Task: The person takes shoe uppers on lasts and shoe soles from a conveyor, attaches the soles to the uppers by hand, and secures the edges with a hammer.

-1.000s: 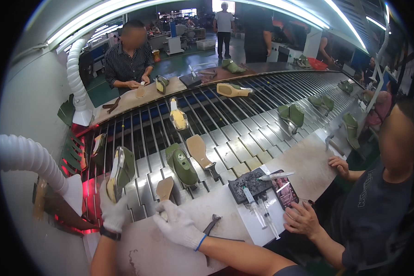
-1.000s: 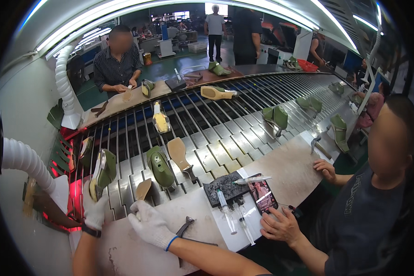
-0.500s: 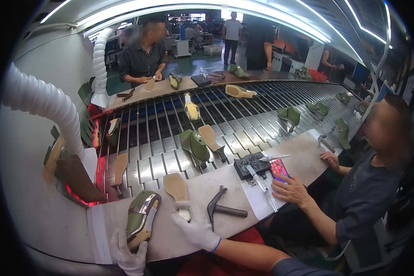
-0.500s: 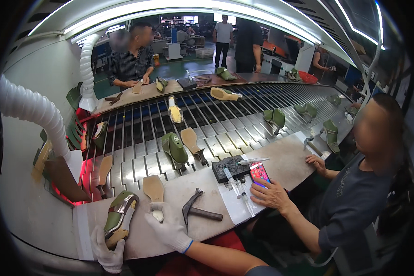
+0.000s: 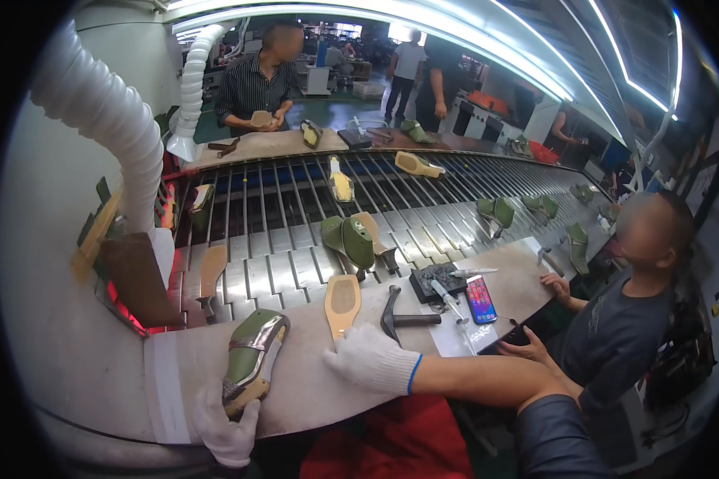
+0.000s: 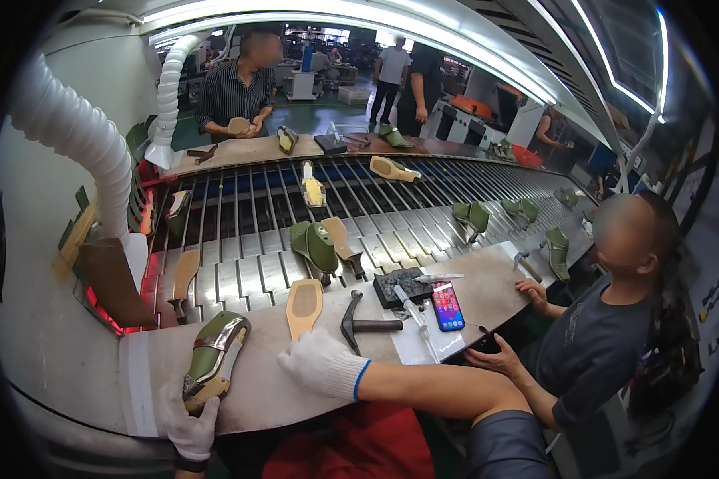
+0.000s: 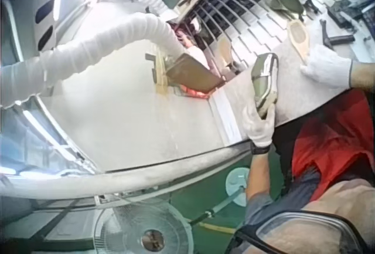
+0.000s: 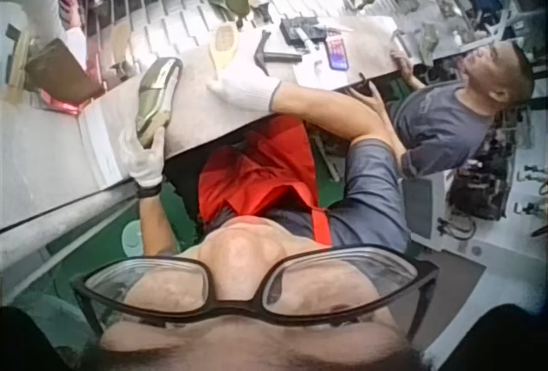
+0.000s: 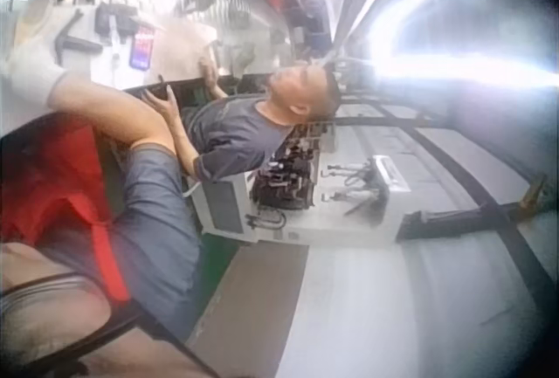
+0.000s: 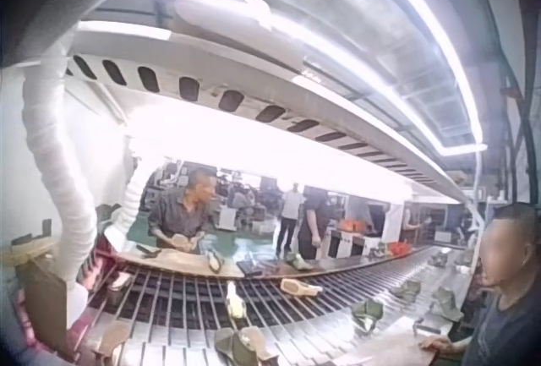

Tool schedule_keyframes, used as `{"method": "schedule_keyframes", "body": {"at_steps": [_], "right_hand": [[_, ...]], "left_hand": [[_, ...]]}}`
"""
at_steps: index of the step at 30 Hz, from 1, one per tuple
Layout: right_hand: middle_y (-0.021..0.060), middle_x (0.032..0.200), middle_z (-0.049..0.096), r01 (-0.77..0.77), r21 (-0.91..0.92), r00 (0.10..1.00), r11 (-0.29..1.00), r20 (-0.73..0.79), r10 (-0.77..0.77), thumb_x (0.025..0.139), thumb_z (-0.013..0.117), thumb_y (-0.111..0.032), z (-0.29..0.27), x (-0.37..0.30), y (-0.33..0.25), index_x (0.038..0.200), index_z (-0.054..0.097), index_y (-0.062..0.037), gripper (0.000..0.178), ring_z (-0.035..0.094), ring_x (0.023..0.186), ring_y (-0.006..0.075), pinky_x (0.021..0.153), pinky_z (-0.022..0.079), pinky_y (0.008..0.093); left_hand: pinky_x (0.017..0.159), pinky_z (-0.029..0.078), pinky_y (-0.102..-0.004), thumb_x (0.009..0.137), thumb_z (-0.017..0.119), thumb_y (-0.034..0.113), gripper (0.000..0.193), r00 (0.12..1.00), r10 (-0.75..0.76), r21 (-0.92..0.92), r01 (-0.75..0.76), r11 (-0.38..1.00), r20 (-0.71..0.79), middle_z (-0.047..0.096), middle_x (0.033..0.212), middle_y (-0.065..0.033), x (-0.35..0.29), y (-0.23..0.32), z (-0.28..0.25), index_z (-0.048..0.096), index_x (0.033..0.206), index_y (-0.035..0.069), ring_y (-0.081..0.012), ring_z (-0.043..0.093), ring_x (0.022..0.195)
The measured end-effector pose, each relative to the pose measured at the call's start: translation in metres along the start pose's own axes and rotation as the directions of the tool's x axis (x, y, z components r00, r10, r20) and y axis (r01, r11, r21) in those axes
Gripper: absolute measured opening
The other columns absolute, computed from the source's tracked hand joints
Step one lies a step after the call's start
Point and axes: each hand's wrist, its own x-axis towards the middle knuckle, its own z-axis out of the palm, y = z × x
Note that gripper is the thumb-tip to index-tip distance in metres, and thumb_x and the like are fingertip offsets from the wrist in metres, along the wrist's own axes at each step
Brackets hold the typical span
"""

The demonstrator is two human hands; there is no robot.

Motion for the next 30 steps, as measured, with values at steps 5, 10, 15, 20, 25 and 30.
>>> {"method": "schedule_keyframes", "body": {"at_steps": [5, 10, 15, 20, 25, 30], "right_hand": [[0.0131, 0.083, 0.07, -0.056, 0.59, 0.922, 0.805, -0.279, 0.268, 0.103, 0.07, -0.036, 0.015, 0.014, -0.016, 0.107, 0.07, -0.0031, 0.033, 0.072, 0.081, 0.0329, 0.073, 0.058, 0.0418], [0.0045, 0.076, 0.065, 0.025, 1.0, 0.599, 0.005, -0.019, 0.801, 0.109, 0.065, -0.036, 0.067, 0.023, -0.035, 0.101, 0.07, -0.0029, 0.035, 0.065, 0.067, 0.0169, 0.064, 0.053, 0.0312], [0.0008, 0.067, 0.062, 0.019, 0.969, 0.689, -0.246, 0.166, 0.705, 0.106, 0.07, -0.034, 0.008, 0.012, -0.03, 0.087, 0.071, -0.0025, 0.037, 0.057, 0.062, 0.0095, 0.059, 0.046, 0.0294], [0.0095, 0.064, 0.057, -0.124, 0.959, 0.697, 0.254, -0.098, 0.71, 0.099, 0.077, -0.024, 0.04, 0.013, -0.053, 0.079, 0.067, -0.0002, 0.033, 0.055, 0.058, 0.0117, 0.057, 0.045, 0.0349], [0.015, 0.07, 0.069, -0.237, 0.955, 0.684, 0.176, 0.035, 0.729, 0.098, 0.076, -0.03, 0.024, 0.018, -0.042, 0.084, 0.073, 0.0032, 0.036, 0.066, 0.063, 0.017, 0.061, 0.051, 0.0373], [0.0154, 0.089, 0.077, -0.09, 0.992, 0.693, -0.092, 0.129, 0.709, 0.093, 0.082, -0.023, 0.06, 0.014, -0.058, 0.098, 0.077, 0.0016, 0.026, 0.071, 0.075, 0.0204, 0.072, 0.058, 0.0357]], "left_hand": [[0.097, 0.053, -0.0513, 0.075, 0.092, 0.014, 0.085, 0.999, 0.037, 0.016, -0.037, 0.999, 0.003, 0.063, 0.124, -0.0239, 0.005, 0.004, -0.001, 0.054, 0.149, -0.002, -0.0444, 0.065, 0.109], [0.098, 0.053, -0.0543, 0.077, 0.093, 0.026, 0.081, 0.999, -0.029, -0.036, 0.03, 0.999, 0.019, 0.064, 0.124, -0.0259, 0.005, 0.01, 0.002, 0.058, 0.145, -0.002, -0.0485, 0.064, 0.111], [0.096, 0.053, -0.0533, 0.081, 0.092, 0.028, 0.08, 0.999, -0.041, -0.058, 0.042, 0.997, 0.019, 0.064, 0.124, -0.026, -0.002, 0.004, -0.002, 0.057, 0.146, -0.003, -0.0475, 0.064, 0.11], [0.094, 0.055, -0.0512, 0.087, 0.09, 0.028, 0.075, 1.0, 0.002, -0.046, -0.002, 0.999, 0.01, 0.067, 0.123, -0.0253, 0.008, 0.004, -0.007, 0.058, 0.147, -0.004, -0.0445, 0.067, 0.108], [0.099, 0.056, -0.0463, 0.089, 0.088, 0.02, 0.075, 1.0, 0.017, -0.031, -0.017, 0.999, 0.003, 0.067, 0.127, -0.0246, 0.012, 0.004, -0.01, 0.055, 0.151, -0.005, -0.0405, 0.069, 0.112], [0.107, 0.054, -0.0439, 0.088, 0.088, 0.016, 0.082, 0.983, -0.184, -0.072, 0.185, 0.98, 0.021, 0.065, 0.137, -0.0239, 0.001, 0.009, -0.012, 0.05, 0.156, -0.006, -0.0349, 0.068, 0.12]]}}
